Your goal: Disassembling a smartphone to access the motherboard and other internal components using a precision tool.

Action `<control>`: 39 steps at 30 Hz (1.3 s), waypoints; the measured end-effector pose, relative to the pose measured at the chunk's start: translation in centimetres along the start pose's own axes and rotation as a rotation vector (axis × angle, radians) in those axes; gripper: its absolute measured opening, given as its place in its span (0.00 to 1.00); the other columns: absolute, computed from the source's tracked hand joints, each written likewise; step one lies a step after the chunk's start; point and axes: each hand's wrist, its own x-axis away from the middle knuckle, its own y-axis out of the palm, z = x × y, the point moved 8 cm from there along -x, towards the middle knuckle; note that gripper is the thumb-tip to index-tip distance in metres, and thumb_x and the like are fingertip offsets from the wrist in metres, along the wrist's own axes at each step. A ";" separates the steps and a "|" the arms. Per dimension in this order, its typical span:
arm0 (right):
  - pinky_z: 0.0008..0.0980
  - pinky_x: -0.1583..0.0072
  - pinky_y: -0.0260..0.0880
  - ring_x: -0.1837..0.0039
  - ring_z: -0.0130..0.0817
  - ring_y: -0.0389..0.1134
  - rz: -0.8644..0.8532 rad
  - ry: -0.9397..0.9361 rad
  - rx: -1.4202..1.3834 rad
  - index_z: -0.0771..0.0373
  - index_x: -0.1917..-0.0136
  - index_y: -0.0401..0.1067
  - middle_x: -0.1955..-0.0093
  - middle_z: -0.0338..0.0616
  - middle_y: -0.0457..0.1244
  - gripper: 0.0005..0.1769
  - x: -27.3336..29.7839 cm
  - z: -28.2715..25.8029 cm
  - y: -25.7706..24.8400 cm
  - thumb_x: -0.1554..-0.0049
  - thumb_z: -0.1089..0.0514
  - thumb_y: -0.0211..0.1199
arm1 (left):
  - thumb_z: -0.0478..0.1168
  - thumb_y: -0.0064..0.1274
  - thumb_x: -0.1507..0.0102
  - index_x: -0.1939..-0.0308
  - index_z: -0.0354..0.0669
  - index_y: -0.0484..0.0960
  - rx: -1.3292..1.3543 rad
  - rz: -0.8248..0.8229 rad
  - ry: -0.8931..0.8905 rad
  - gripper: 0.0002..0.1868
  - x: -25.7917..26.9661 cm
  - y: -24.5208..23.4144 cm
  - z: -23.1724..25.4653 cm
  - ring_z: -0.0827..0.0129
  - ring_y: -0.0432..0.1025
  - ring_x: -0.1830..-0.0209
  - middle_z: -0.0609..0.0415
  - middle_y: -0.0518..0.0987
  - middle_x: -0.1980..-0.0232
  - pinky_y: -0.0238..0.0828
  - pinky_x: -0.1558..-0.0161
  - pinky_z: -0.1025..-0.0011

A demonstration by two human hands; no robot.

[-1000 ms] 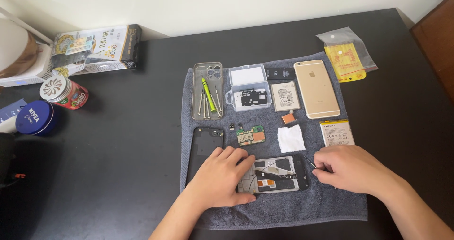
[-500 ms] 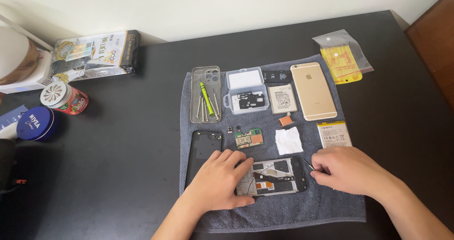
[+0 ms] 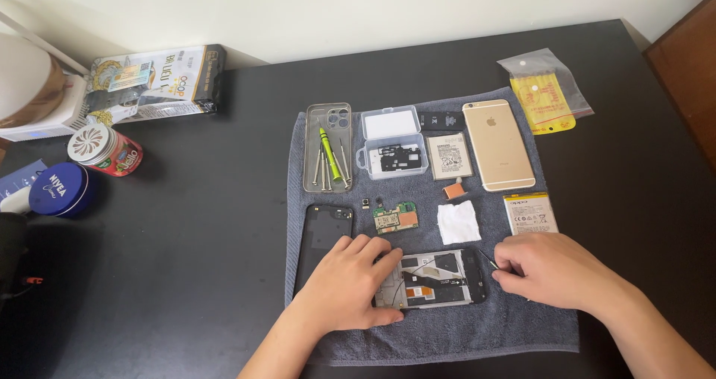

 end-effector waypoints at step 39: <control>0.26 0.55 0.65 0.59 0.19 0.67 0.018 -0.027 0.009 0.45 0.70 0.64 0.68 0.18 0.66 0.18 0.0 0.0 0.0 0.43 0.42 0.62 | 0.67 0.67 0.49 0.38 0.39 0.76 -0.013 -0.002 0.002 0.46 0.0 0.0 0.0 0.53 0.70 0.53 0.47 0.74 0.45 0.63 0.56 0.57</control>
